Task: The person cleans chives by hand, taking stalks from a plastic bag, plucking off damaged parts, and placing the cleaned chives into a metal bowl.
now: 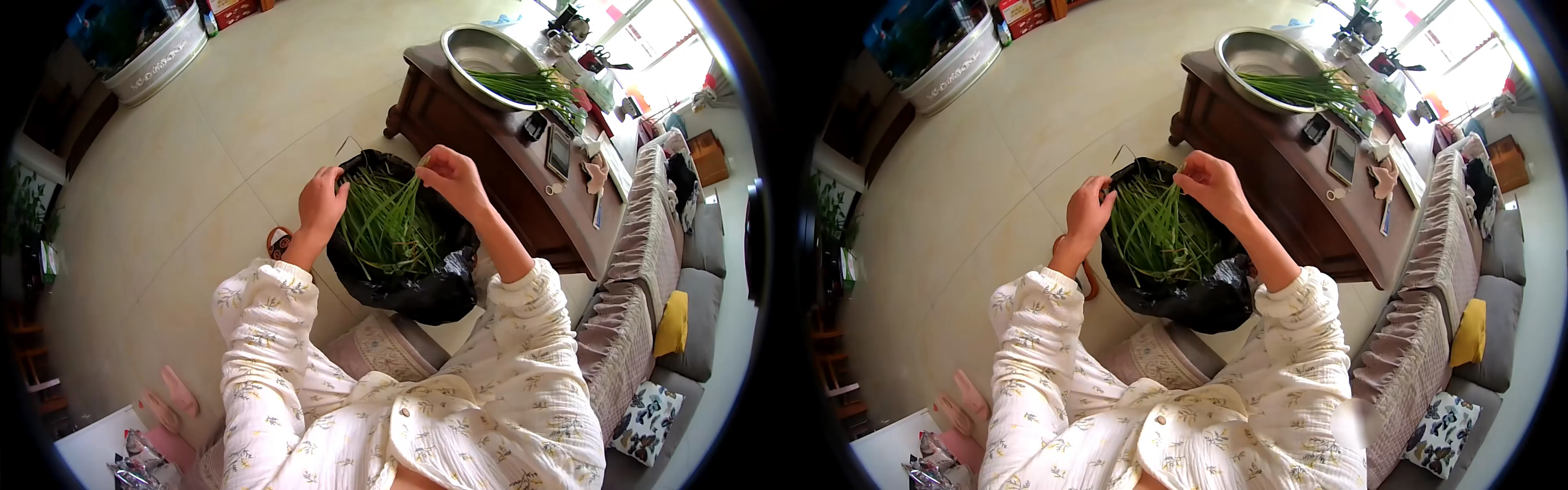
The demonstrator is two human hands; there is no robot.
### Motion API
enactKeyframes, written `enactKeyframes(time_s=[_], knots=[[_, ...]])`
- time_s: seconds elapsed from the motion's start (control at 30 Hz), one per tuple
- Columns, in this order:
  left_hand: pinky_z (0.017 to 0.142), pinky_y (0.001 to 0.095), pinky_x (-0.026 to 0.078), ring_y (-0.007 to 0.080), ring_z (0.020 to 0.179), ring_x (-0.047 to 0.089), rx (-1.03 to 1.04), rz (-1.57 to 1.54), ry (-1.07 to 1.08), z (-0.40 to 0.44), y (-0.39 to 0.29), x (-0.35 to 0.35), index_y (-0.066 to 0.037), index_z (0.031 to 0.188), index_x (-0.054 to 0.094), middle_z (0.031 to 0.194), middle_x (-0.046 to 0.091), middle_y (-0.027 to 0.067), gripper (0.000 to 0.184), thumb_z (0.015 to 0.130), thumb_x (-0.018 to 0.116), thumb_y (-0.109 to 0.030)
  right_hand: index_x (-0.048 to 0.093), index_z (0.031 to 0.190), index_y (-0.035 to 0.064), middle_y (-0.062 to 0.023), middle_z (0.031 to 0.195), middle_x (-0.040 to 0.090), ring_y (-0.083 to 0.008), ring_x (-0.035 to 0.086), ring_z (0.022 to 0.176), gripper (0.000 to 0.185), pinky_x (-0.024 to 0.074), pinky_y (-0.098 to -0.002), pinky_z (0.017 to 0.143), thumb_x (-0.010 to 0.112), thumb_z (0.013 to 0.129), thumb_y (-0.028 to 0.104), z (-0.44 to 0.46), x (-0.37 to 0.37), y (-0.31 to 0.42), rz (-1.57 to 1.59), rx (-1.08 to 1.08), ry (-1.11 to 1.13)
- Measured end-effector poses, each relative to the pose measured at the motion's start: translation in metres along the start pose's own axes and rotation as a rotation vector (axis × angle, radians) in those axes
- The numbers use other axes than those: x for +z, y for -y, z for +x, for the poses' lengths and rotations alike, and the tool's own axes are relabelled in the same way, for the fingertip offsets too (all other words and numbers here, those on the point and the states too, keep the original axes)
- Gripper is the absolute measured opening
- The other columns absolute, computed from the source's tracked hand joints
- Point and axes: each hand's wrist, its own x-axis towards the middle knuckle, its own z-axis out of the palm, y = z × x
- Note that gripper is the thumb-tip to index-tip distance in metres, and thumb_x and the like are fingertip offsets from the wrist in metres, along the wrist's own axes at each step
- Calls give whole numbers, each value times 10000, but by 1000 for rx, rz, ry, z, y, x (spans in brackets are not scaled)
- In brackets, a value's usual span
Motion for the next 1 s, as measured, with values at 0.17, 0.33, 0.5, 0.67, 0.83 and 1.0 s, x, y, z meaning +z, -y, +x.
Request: enactKeyframes(time_s=[0.17,0.33,0.5,0.67,0.83,1.0], knots=[[779,259,486,138,852,617,12,-570,161,3,-30,4,-31,1108,586,974,649,64,286,853,639,-148,570,869,-3,7,753,574,-41,548,685,86,474,-190,609,637,837,41,-12,-18,32,50,-74,-15],[811,233,467,86,892,596,9,-940,414,5,-72,6,-26,1132,578,1000,643,36,285,872,634,-128,564,828,-22,-6,712,562,-54,554,628,101,462,-202,565,644,825,39,-9,-10,17,80,-12,-34],[748,215,474,61,806,592,-40,-987,452,17,-70,19,-18,1027,616,910,647,7,179,860,636,-80,592,865,-14,-6,694,577,-53,553,610,81,454,-191,555,634,834,47,-5,-5,8,146,21,-33],[654,210,466,79,718,606,-144,-942,185,37,-54,7,-31,959,632,803,651,10,96,870,618,-64,620,899,-4,-11,689,603,-45,531,579,93,440,-183,539,593,873,81,6,-34,6,102,-4,-192],[588,190,425,90,682,608,-303,-1212,-92,57,-32,-26,-56,910,636,787,661,12,67,873,625,-111,625,907,-7,-7,689,600,-52,534,561,110,444,-185,543,570,887,86,8,-53,-19,103,95,-171],[563,221,436,90,668,574,-375,-1463,-77,61,-17,-33,-77,956,633,832,656,13,80,892,595,-108,565,982,4,-57,716,617,-117,616,602,153,485,-226,548,585,853,85,9,-55,-67,-132,292,12]])
